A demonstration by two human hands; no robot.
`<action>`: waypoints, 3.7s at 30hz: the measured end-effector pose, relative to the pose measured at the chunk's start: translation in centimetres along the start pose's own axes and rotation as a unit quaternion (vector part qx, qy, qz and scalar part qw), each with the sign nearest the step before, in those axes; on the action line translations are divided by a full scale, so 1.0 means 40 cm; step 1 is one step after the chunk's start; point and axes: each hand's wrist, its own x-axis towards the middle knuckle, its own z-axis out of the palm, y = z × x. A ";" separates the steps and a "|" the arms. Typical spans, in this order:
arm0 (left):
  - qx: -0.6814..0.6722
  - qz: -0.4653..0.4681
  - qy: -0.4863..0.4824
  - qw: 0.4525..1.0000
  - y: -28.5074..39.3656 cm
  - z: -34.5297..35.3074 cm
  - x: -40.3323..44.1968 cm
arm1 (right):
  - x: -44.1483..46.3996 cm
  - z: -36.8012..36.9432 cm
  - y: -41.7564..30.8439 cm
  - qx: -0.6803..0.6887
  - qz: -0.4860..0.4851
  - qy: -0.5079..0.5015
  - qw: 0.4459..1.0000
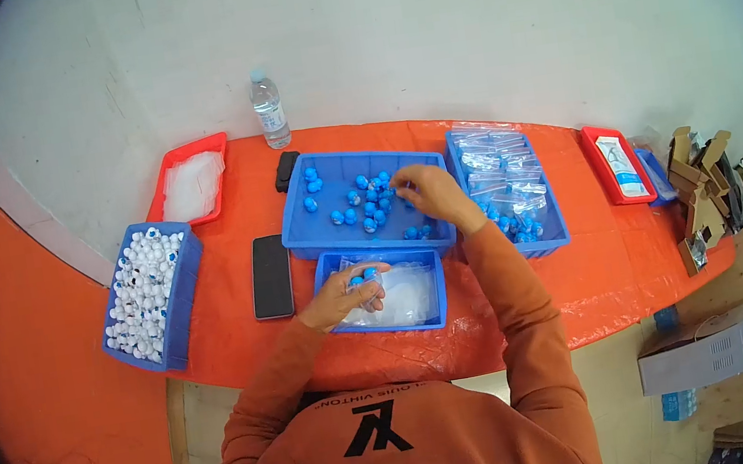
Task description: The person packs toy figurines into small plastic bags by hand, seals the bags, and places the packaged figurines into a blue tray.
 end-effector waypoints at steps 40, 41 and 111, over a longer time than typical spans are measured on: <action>0.060 0.033 0.037 0.997 -0.022 -0.005 0.003 | 0.024 0.017 0.017 -0.043 0.056 -0.015 0.997; 0.059 0.036 0.036 0.997 -0.020 -0.004 0.004 | 0.037 0.018 0.063 -0.044 0.058 -0.016 0.997; -0.099 0.113 0.029 0.988 0.000 -0.041 0.011 | -0.064 0.108 -0.175 0.304 -0.051 0.192 0.932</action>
